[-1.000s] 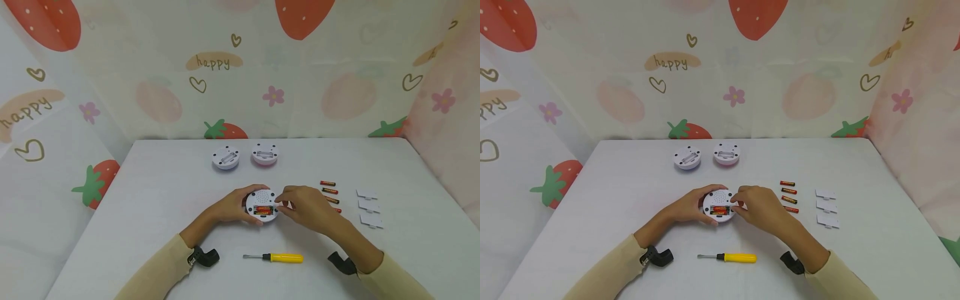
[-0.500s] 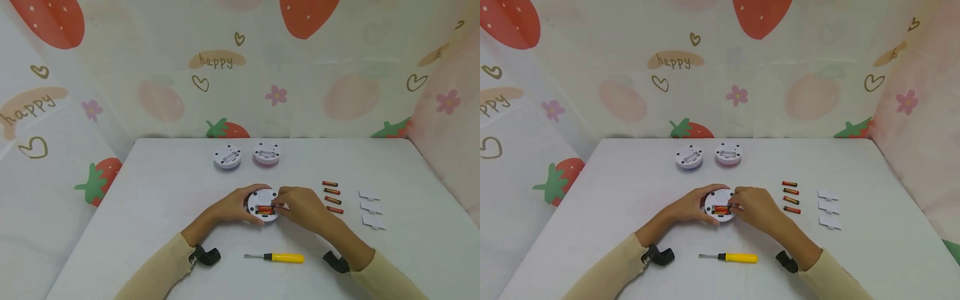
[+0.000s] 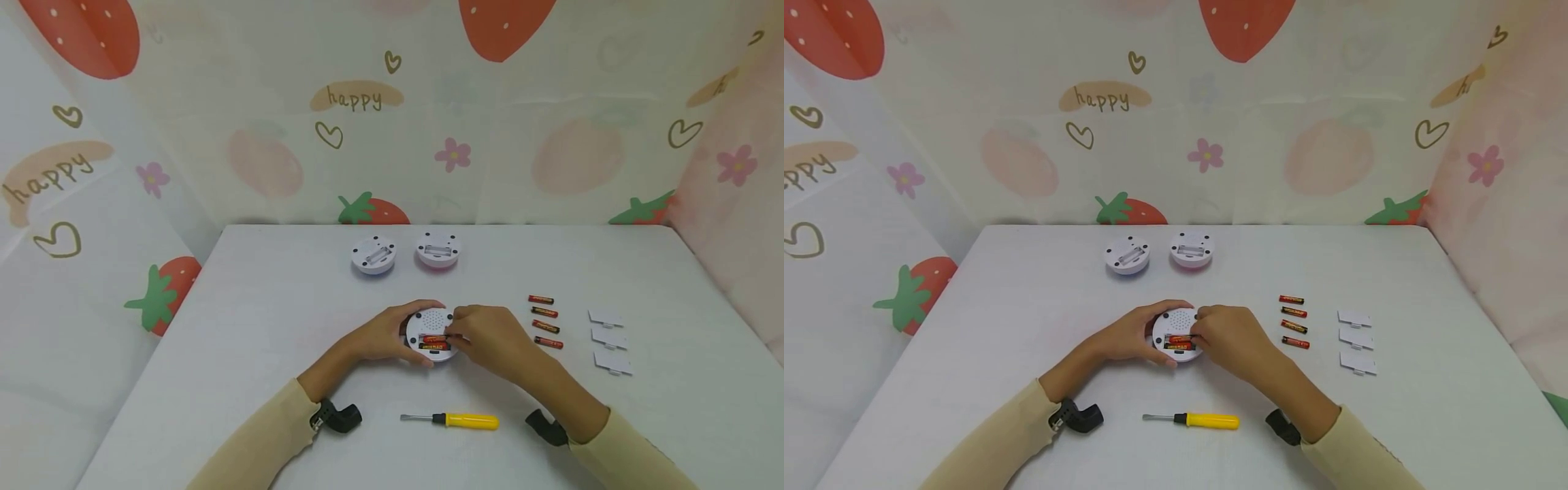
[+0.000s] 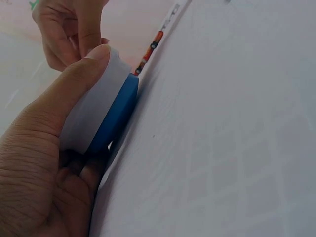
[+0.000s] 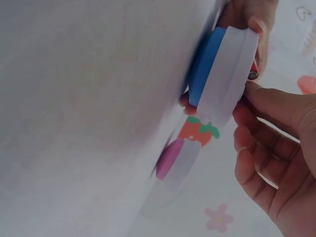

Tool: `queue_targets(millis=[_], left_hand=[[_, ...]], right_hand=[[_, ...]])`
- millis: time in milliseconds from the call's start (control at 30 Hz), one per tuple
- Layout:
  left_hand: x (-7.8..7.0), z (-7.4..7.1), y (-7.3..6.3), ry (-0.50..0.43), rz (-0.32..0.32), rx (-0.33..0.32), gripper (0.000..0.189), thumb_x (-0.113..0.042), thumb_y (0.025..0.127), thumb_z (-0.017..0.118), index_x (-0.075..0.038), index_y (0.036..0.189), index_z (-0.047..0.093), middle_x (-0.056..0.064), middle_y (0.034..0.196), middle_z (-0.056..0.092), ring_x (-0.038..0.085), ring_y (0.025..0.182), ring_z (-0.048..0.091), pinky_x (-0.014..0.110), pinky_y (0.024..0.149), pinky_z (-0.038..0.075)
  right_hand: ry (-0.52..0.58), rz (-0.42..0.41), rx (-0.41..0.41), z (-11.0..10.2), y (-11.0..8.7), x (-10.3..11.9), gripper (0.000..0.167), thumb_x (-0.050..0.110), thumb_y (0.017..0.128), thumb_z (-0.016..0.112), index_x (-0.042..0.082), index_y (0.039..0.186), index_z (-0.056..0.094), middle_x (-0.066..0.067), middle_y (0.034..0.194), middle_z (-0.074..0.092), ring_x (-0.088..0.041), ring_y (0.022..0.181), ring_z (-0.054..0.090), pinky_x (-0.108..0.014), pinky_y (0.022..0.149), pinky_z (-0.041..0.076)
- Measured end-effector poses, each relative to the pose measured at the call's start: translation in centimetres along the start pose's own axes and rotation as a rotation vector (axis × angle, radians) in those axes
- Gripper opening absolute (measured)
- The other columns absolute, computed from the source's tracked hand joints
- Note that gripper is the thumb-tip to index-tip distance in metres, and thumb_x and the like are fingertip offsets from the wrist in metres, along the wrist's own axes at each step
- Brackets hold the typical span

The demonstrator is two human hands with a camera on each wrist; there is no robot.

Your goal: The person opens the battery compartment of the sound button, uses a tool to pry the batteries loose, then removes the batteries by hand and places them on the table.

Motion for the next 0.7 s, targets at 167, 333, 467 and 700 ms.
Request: queue_targets(millis=[167,333,467,700], left_hand=[[0.0,0.0,0.0,0.000,-0.001,0.002,0.094,-0.031,0.072,0.095,-0.035,0.150,0.043,-0.014,0.136,0.056,0.009,0.118,0.052,0.029,0.102,0.045],[-0.2,-0.1,0.1,0.006,-0.002,0.000,0.094,-0.030,0.072,0.094,-0.035,0.150,0.043,-0.013,0.138,0.055,0.009,0.118,0.052,0.029,0.103,0.044],[-0.3,-0.2,0.1,0.003,-0.012,0.002,0.093,-0.028,0.072,0.094,-0.034,0.150,0.043,-0.013,0.138,0.055,0.009,0.119,0.052,0.029,0.104,0.043],[0.1,0.1,0.0,0.008,-0.016,0.001,0.092,-0.030,0.074,0.093,-0.033,0.152,0.043,-0.014,0.141,0.053,0.008,0.123,0.051,0.030,0.109,0.041]], right_hand=[[-0.038,-0.017,0.007,0.1,0.1,0.1,0.016,0.019,0.087,0.082,0.016,0.102,0.082,-0.001,0.101,0.076,-0.020,0.095,0.072,-0.035,0.084,0.060],[-0.041,-0.033,-0.005,-0.1,0.1,-0.1,0.017,0.020,0.087,0.082,0.015,0.103,0.081,-0.001,0.099,0.076,-0.019,0.091,0.071,-0.033,0.081,0.061],[-0.035,-0.049,-0.027,-0.5,-0.2,-0.4,0.017,0.019,0.085,0.084,0.015,0.102,0.081,0.000,0.095,0.075,-0.016,0.085,0.070,-0.027,0.074,0.060],[-0.019,-0.047,-0.069,-1.1,-1.0,-1.2,0.015,0.019,0.083,0.086,0.017,0.097,0.081,0.004,0.089,0.073,-0.011,0.075,0.065,-0.020,0.064,0.056]])
Point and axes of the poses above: each hand's wrist, its own y-axis towards the middle knuckle, its own z-axis out of the palm, x = y × z, the point moved 2 cm from there along y, towards the middle knuckle
